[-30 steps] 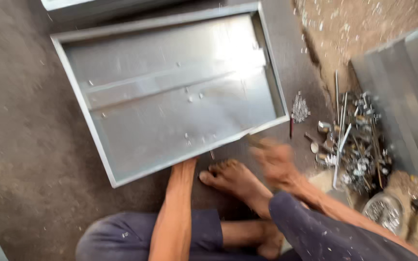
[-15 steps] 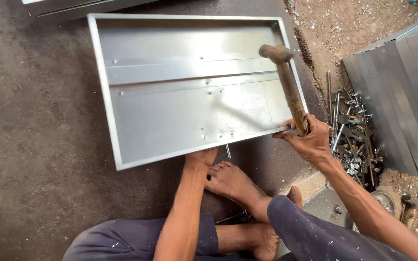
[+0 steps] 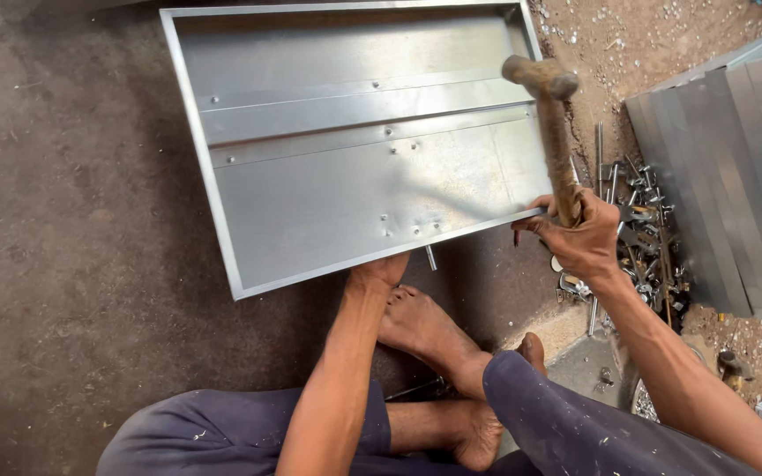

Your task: The person assembles metal boxes by attaching latches and hinges to pre-cut sheet metal panels, using a hammer and small components like bolts and rivets on a floor workspace.

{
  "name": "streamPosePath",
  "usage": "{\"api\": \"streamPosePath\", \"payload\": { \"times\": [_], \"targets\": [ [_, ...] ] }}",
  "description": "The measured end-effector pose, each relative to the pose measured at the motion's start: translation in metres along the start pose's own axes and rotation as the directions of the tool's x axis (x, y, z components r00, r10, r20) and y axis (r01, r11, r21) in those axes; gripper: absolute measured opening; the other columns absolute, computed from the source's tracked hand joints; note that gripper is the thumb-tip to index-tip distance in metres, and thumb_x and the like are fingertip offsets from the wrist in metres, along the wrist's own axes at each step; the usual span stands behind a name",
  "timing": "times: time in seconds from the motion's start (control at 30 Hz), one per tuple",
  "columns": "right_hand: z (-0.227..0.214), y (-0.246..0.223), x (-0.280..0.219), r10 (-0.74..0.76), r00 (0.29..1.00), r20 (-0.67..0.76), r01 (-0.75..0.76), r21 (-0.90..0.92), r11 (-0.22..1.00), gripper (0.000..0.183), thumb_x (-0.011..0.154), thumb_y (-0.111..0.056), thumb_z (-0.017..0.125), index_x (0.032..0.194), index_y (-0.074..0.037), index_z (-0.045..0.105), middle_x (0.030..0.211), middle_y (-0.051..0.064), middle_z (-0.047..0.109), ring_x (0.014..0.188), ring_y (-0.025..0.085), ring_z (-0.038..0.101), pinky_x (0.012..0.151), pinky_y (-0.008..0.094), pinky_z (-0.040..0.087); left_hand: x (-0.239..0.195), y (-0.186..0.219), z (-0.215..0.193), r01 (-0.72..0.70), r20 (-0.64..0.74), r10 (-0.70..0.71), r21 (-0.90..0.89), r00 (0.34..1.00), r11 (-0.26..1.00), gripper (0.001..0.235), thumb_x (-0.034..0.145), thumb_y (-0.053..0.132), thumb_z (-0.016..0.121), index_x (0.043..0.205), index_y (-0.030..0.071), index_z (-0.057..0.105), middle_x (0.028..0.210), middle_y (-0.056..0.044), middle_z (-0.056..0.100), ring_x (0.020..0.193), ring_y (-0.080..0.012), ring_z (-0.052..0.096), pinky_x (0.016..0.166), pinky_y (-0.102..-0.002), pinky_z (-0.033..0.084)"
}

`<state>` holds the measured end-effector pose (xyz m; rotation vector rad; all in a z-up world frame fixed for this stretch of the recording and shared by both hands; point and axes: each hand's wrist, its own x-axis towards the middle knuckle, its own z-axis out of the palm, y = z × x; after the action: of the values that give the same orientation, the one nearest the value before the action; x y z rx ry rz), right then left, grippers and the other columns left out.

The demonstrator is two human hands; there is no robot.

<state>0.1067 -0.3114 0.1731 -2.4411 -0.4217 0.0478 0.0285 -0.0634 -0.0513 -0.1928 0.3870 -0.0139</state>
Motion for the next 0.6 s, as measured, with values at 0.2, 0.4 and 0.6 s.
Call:
{"api": "streamPosePath", "payload": {
  "times": [0.2,0.4,0.6],
  "targets": [
    [0.007,-0.006,0.003,-0.072,0.997,0.012,0.071,0.059,0.996,0.027,0.09,-0.014,0.082,0.092,-0.006,0.056,0.095,0.011,0.077,0.08,0.015,0.076,0.064,0.026,0.063,0.005,-0.006,0.007,-0.011,0.012,0.012,-0.047,1.0,0.999,0.025,0.105,0.032,0.055,0.102,0.009,0.063,0.095,-0.004,0.067,0.086,-0.0186,0.064,0.076,-0.036,0.06],
    [0.009,0.001,0.001,-0.025,1.0,0.019,0.024,0.056,0.998,0.026,0.09,-0.011,0.08,0.091,-0.007,0.055,0.095,0.011,0.078,0.079,0.016,0.077,0.064,0.027,0.065,-0.016,-0.003,0.059,-0.004,0.151,0.018,-0.093,0.988,0.996,0.042,0.105,0.041,0.055,0.114,0.001,0.064,0.103,-0.013,0.067,0.099,-0.0252,0.065,0.086,-0.043,0.057],
    [0.018,0.007,0.005,-0.052,0.999,-0.001,0.051,0.084,0.995,0.027,0.091,-0.012,0.081,0.092,-0.008,0.055,0.096,0.008,0.077,0.083,0.012,0.076,0.066,0.025,0.062,-0.085,-0.012,0.121,-0.104,-0.357,0.071,-0.075,0.931,0.992,0.047,0.095,0.036,0.056,0.124,-0.001,0.06,0.119,-0.014,0.064,0.114,-0.0269,0.061,0.105,-0.047,0.05]
  ]
}}
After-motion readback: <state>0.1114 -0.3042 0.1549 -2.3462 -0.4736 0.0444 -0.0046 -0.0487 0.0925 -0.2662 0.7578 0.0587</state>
